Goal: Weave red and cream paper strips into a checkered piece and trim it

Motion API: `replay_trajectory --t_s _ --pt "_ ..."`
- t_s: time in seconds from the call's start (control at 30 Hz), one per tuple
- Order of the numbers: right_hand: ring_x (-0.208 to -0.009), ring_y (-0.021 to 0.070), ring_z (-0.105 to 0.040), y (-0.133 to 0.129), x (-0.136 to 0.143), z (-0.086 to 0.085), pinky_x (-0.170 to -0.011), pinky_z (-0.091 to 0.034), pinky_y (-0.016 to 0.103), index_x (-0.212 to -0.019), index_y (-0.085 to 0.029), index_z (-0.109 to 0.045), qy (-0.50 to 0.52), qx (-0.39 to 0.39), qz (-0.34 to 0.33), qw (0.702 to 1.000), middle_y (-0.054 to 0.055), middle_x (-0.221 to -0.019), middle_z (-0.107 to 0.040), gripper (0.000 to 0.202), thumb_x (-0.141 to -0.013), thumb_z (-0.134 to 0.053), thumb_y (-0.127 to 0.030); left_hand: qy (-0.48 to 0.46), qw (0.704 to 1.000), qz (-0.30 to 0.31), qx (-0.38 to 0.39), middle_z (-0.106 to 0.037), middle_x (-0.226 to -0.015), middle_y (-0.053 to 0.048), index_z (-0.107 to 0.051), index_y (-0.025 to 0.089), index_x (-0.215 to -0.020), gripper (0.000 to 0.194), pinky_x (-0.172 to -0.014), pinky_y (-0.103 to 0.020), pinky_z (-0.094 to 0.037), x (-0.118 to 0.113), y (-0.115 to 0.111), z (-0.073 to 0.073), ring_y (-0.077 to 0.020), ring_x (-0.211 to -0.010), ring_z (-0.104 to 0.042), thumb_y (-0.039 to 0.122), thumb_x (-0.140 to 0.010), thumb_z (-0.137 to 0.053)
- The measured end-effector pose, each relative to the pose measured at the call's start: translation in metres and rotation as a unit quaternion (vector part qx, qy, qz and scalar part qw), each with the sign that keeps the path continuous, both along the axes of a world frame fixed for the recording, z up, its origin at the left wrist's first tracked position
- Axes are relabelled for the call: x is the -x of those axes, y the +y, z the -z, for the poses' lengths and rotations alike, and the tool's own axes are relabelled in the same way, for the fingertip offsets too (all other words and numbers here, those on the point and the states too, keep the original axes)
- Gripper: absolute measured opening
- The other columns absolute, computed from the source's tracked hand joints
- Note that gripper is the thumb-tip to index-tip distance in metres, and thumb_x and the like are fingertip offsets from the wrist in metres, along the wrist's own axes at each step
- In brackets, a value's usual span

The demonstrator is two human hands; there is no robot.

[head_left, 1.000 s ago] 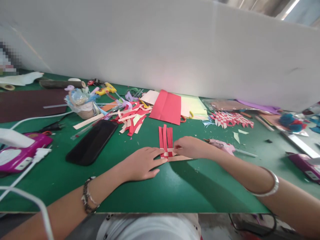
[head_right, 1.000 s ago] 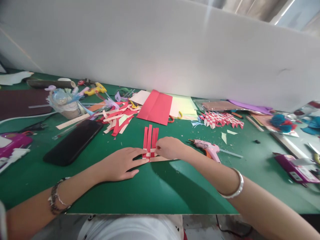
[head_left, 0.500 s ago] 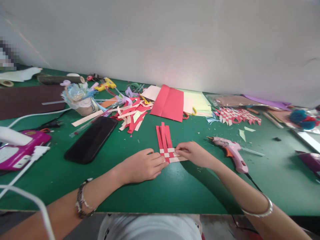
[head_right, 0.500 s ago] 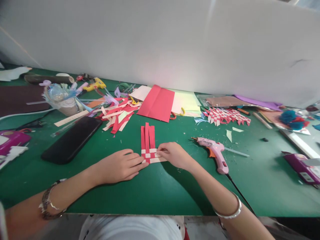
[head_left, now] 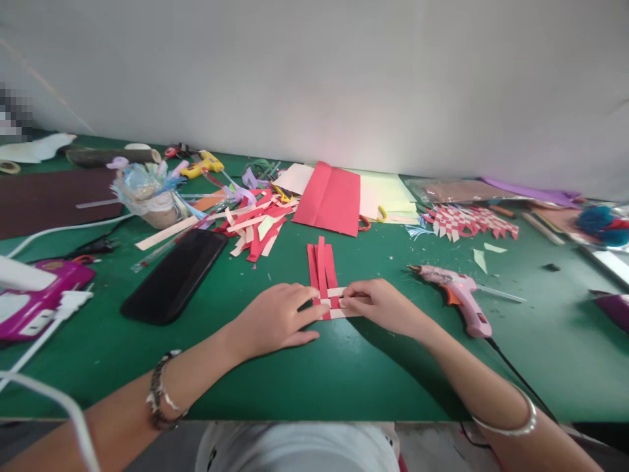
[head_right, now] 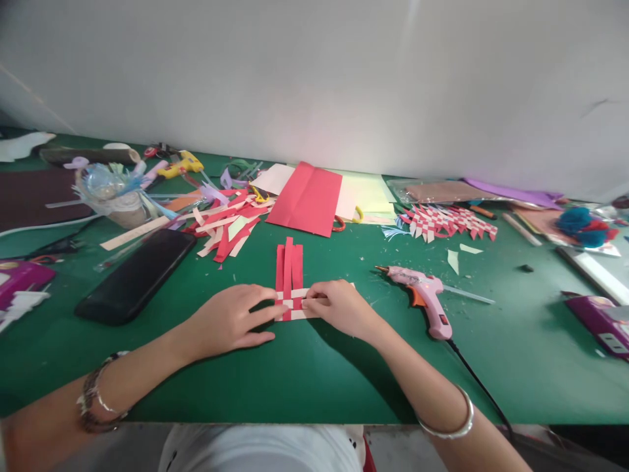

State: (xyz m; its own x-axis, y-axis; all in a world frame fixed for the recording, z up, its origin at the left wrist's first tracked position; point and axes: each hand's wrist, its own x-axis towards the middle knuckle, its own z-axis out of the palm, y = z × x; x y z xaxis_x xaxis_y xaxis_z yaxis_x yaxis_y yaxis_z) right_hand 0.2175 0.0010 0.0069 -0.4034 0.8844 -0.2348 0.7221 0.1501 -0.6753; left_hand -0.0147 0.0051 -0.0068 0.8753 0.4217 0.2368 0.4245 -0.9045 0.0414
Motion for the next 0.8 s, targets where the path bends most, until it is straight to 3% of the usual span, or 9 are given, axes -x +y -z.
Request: replay_trajectory --t_s 0.1,0.2,0.4,0.8 --pt "-0.062 0.0123 -0.052 -0.001 0.002 0.000 -0.057 -0.034 0.022 -0.074 -0.019 -0.061 -0.015 -0.013 0.002 1.000 0.000 -0.069 -0.062 0.023 -0.082 -0.045 -0.031 -0.033 0.992 -0.102 0.064 -0.054 -0.106 -0.010 -0.048 0.015 -0.114 0.048 -0.070 -0.033 -0.045 -0.006 0.001 0.002 -0.0220 -0.088 -0.054 0.050 -0.082 -0.050" --pt "-0.059 0.0116 -0.050 0.001 0.002 0.001 -0.055 -0.032 0.022 -0.074 -0.019 -0.060 -0.024 -0.022 -0.010 0.999 -0.001 -0.067 -0.061 0.023 -0.084 -0.042 -0.031 -0.026 0.981 -0.158 0.106 -0.055 -0.100 -0.007 -0.051 0.016 -0.108 0.045 -0.069 -0.033 -0.044 -0.012 0.003 0.002 -0.0217 -0.086 -0.052 0.051 -0.080 -0.053" --pt "-0.063 0.0125 -0.052 0.004 0.001 0.002 -0.057 -0.033 0.022 -0.076 -0.019 -0.060 -0.031 -0.019 -0.013 0.999 0.000 -0.071 -0.063 0.022 -0.084 -0.043 -0.030 -0.019 0.982 -0.154 0.104 -0.055 -0.094 -0.006 -0.056 0.018 -0.100 0.034 -0.068 -0.032 -0.042 -0.015 0.003 -0.001 -0.0207 -0.083 -0.051 0.046 -0.080 -0.054" --pt "-0.063 0.0118 -0.051 0.004 0.002 -0.002 -0.057 -0.034 0.021 -0.075 -0.018 -0.061 0.006 0.006 -0.035 0.999 0.000 -0.070 -0.062 0.021 -0.083 -0.044 -0.027 -0.012 0.985 -0.149 0.089 -0.056 -0.094 -0.005 -0.058 0.017 -0.101 0.035 -0.069 -0.030 -0.042 -0.013 0.001 0.002 -0.0198 -0.084 -0.052 0.046 -0.082 -0.053"
